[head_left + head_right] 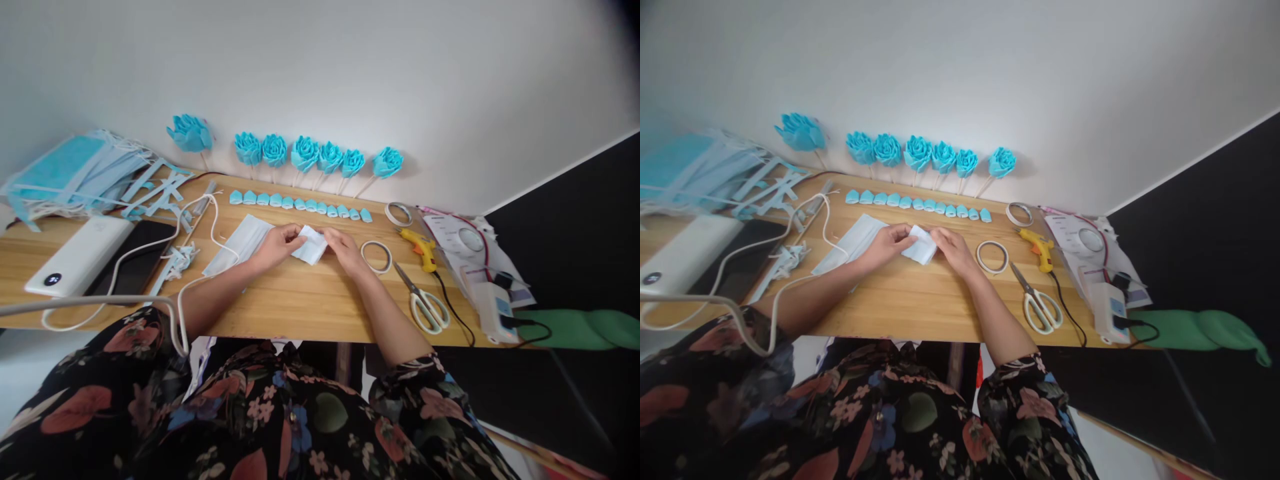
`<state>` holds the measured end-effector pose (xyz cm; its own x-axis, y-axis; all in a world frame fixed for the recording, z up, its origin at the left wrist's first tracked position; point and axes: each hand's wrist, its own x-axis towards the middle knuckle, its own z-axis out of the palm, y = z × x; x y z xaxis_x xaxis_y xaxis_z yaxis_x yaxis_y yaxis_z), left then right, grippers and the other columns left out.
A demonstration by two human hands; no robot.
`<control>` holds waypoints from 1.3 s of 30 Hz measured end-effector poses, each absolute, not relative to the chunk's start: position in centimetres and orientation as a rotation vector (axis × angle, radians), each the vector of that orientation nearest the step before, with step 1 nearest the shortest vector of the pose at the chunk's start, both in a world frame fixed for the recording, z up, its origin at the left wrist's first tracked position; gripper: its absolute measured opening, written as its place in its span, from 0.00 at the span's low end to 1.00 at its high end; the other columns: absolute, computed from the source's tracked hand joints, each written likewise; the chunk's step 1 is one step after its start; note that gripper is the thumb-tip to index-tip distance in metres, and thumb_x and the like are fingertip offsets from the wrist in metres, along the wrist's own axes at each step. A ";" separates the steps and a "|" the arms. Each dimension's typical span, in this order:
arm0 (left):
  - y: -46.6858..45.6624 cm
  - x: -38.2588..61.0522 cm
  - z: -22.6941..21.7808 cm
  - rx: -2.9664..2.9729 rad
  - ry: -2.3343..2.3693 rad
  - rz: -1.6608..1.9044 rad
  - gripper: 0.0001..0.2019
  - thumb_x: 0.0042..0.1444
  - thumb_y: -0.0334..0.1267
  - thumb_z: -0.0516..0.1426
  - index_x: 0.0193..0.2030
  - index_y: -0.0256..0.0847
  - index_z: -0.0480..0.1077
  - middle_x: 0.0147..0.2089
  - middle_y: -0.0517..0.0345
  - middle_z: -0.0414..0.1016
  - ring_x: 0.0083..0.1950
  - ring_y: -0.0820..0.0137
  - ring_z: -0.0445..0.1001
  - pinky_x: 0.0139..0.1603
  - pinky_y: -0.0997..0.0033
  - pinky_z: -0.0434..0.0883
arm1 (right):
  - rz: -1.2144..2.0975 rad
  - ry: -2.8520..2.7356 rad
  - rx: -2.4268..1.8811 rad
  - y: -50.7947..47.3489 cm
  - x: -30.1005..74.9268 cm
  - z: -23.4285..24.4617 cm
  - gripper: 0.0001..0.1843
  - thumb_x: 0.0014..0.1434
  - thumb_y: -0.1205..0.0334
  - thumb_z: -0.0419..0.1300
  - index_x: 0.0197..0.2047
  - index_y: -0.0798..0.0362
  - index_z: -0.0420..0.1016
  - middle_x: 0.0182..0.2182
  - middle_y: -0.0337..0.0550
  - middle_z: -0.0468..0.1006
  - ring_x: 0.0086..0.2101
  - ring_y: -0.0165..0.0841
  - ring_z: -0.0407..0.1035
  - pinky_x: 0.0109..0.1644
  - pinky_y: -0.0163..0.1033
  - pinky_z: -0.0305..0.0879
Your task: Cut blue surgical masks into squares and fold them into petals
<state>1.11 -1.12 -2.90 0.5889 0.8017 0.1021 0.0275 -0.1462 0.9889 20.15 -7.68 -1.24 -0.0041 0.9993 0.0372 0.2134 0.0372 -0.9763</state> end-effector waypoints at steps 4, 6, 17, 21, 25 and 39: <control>-1.5 1.2 -2.6 1.603 0.691 0.775 0.18 0.55 0.52 0.60 0.36 0.37 0.72 0.35 0.56 0.76 0.35 0.69 0.72 0.37 0.71 0.68 | 0.986 -1.440 -1.384 -7.8 20.0 -1.2 0.25 0.54 0.39 0.66 0.42 0.52 0.80 0.38 0.41 0.80 0.38 0.36 0.72 0.43 0.38 0.67; -1.6 1.1 -2.4 1.617 0.671 0.760 0.18 0.55 0.52 0.59 0.38 0.36 0.72 0.36 0.54 0.77 0.36 0.69 0.73 0.38 0.70 0.69 | 0.935 -1.428 -1.424 -7.8 20.1 -1.4 0.21 0.54 0.42 0.66 0.37 0.53 0.78 0.31 0.38 0.77 0.31 0.32 0.68 0.37 0.36 0.63; -1.4 1.0 -2.4 1.698 0.762 0.762 0.18 0.55 0.53 0.57 0.28 0.39 0.69 0.26 0.60 0.71 0.29 0.71 0.66 0.32 0.72 0.63 | 1.090 -1.265 -1.324 -7.4 20.5 -1.7 0.22 0.51 0.42 0.68 0.37 0.52 0.76 0.31 0.38 0.77 0.32 0.32 0.69 0.38 0.36 0.66; -1.5 0.9 -2.4 1.737 0.762 0.711 0.16 0.54 0.50 0.58 0.28 0.38 0.70 0.26 0.59 0.72 0.28 0.72 0.67 0.29 0.73 0.62 | 1.148 -1.310 -1.306 -7.7 20.6 -1.3 0.21 0.51 0.43 0.68 0.39 0.52 0.76 0.29 0.37 0.75 0.30 0.31 0.68 0.35 0.35 0.63; -1.5 1.0 -2.5 1.606 0.784 0.713 0.17 0.52 0.52 0.59 0.33 0.38 0.72 0.23 0.62 0.68 0.23 0.74 0.64 0.24 0.74 0.61 | 1.148 -1.386 -1.349 -7.7 21.3 -1.2 0.20 0.53 0.44 0.67 0.37 0.52 0.73 0.23 0.32 0.67 0.23 0.27 0.59 0.27 0.33 0.54; -1.6 0.7 -2.9 1.923 0.802 0.932 0.20 0.63 0.46 0.53 0.54 0.36 0.72 0.25 0.61 0.73 0.26 0.72 0.68 0.32 0.73 0.64 | 0.623 -2.036 -2.026 -7.1 23.4 0.7 0.06 0.56 0.63 0.60 0.35 0.54 0.78 0.32 0.42 0.81 0.33 0.34 0.71 0.36 0.36 0.60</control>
